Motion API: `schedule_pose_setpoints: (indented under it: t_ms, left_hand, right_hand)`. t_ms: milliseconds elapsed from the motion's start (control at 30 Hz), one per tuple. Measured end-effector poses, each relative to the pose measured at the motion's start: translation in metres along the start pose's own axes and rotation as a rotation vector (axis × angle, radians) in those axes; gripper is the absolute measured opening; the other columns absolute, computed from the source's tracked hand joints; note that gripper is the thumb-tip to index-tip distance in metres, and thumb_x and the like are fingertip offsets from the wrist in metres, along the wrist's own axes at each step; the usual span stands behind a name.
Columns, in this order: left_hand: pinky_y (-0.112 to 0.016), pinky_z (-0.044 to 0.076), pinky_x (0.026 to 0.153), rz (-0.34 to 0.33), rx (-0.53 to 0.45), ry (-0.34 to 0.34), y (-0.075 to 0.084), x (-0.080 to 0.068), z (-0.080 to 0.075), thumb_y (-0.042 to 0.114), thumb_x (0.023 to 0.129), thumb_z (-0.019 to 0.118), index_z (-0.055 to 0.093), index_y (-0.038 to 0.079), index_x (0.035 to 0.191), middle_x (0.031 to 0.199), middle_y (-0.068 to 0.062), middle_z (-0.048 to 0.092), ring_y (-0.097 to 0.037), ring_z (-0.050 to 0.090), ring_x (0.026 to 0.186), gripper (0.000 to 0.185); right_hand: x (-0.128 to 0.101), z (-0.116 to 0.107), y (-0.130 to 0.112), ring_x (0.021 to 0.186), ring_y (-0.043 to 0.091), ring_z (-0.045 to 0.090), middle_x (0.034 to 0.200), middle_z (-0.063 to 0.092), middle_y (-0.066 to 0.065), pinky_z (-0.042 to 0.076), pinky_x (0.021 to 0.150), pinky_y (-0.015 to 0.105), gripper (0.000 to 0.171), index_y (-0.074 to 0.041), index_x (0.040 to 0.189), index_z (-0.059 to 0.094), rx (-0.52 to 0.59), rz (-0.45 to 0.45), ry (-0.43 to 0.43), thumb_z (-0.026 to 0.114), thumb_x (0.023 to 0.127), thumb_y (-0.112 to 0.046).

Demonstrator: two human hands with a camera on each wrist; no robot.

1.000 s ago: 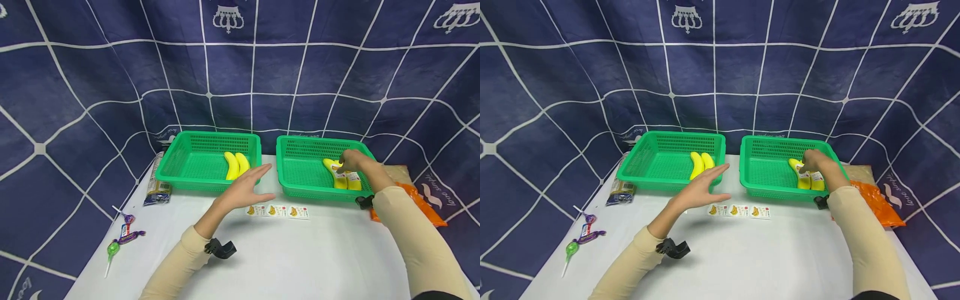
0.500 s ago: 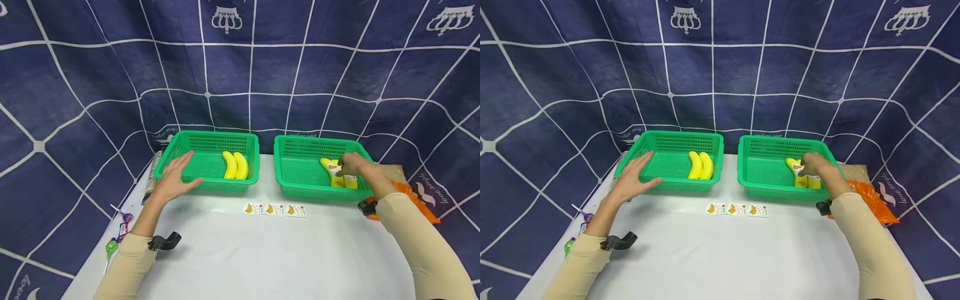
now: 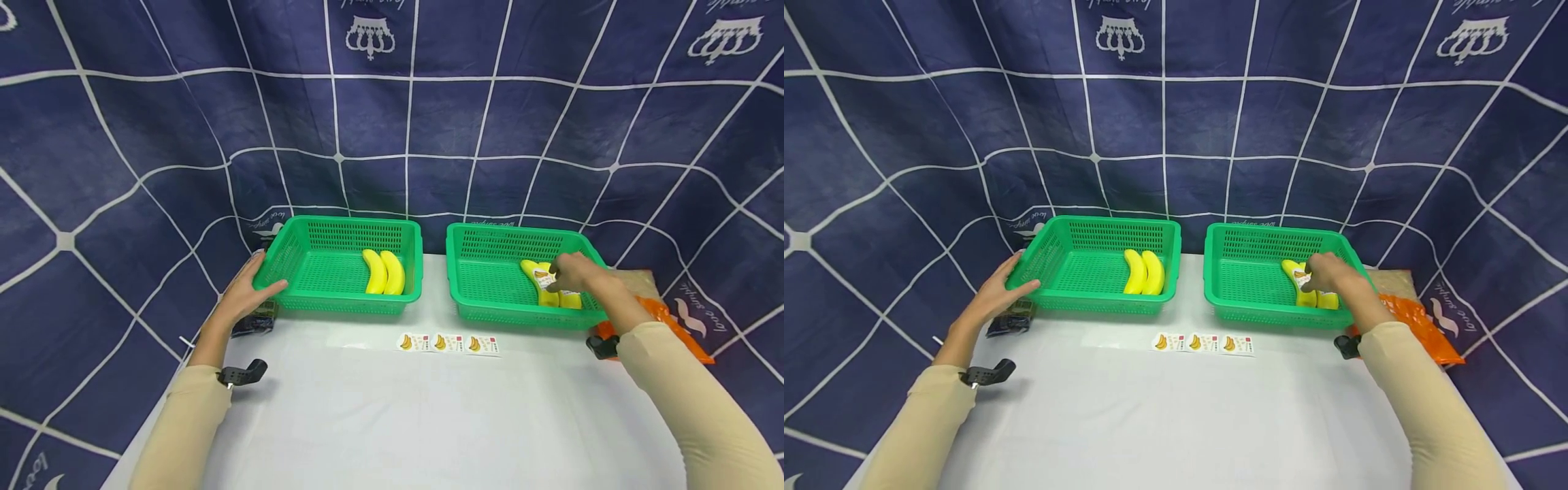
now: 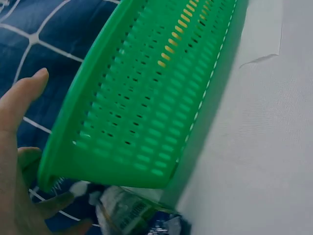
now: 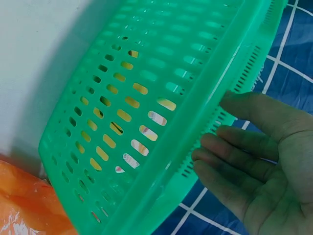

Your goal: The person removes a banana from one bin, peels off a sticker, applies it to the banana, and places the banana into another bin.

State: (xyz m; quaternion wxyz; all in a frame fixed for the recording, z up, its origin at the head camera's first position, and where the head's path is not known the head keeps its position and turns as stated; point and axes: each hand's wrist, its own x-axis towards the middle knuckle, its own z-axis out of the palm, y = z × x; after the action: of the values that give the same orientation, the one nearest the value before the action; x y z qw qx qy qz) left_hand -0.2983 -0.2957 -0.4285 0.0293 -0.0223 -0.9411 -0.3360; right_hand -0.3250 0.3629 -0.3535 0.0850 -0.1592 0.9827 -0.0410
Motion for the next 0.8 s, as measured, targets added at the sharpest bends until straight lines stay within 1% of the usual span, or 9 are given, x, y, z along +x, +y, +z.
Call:
schedule_pose_setpoints:
  t_ms: [133,200,333,467,633,800]
  left_hand:
    - [-0.071,0.013,0.114,-0.054,-0.081,-0.035,-0.006,0.005,0.007,0.056,0.088,0.062,-0.006,0.019,0.157,0.164,-0.018,-0.004,-0.049,0.004,0.148,0.104]
    - [-0.070,0.013,0.115,-0.063,-0.096,-0.031,-0.010,0.007,0.010,0.056,0.087,0.063,-0.006,0.021,0.157,0.165,-0.017,-0.004,-0.048,0.002,0.149,0.105]
    - [-0.069,0.011,0.116,-0.044,-0.132,0.004,-0.014,0.008,0.014,0.055,0.084,0.068,-0.004,0.021,0.157,0.165,-0.014,-0.004,-0.044,-0.002,0.150,0.108]
    - [-0.069,0.011,0.116,-0.035,-0.157,0.025,-0.017,0.008,0.013,0.053,0.084,0.069,-0.003,0.019,0.158,0.165,-0.013,-0.004,-0.043,-0.002,0.151,0.108]
    - [-0.070,0.011,0.116,-0.032,-0.188,0.025,-0.015,0.007,0.012,0.053,0.084,0.069,-0.002,0.018,0.158,0.165,-0.012,-0.005,-0.043,-0.002,0.151,0.108]
    - [-0.069,0.010,0.117,-0.042,-0.219,0.018,-0.015,0.009,0.017,0.052,0.084,0.070,-0.003,0.019,0.158,0.166,-0.009,-0.009,-0.040,-0.005,0.151,0.109]
  right_hand:
    - [-0.005,-0.002,-0.004,0.094,0.040,0.065,0.101,0.071,0.023,0.055,0.082,0.050,0.050,0.014,0.115,0.063,-0.002,0.005,-0.006,0.075,0.082,-0.022]
    - [-0.007,-0.002,-0.006,0.096,0.041,0.065,0.103,0.070,0.024,0.055,0.083,0.051,0.051,0.014,0.115,0.063,-0.005,0.003,-0.007,0.075,0.082,-0.023]
    - [-0.009,-0.002,-0.011,0.097,0.042,0.064,0.104,0.070,0.024,0.055,0.083,0.051,0.053,0.013,0.116,0.063,-0.009,-0.005,-0.008,0.075,0.082,-0.025]
    - [-0.008,-0.002,-0.019,0.097,0.040,0.065,0.106,0.070,0.024,0.055,0.083,0.050,0.055,0.013,0.118,0.062,0.003,-0.023,-0.033,0.076,0.081,-0.025]
    - [-0.005,-0.004,-0.033,0.102,0.040,0.064,0.112,0.069,0.024,0.055,0.087,0.051,0.060,0.012,0.122,0.060,0.029,-0.045,-0.059,0.076,0.081,-0.028]
    - [0.000,-0.010,-0.051,0.104,0.040,0.063,0.114,0.068,0.024,0.054,0.089,0.051,0.062,0.011,0.124,0.059,0.030,-0.064,-0.070,0.076,0.082,-0.032]
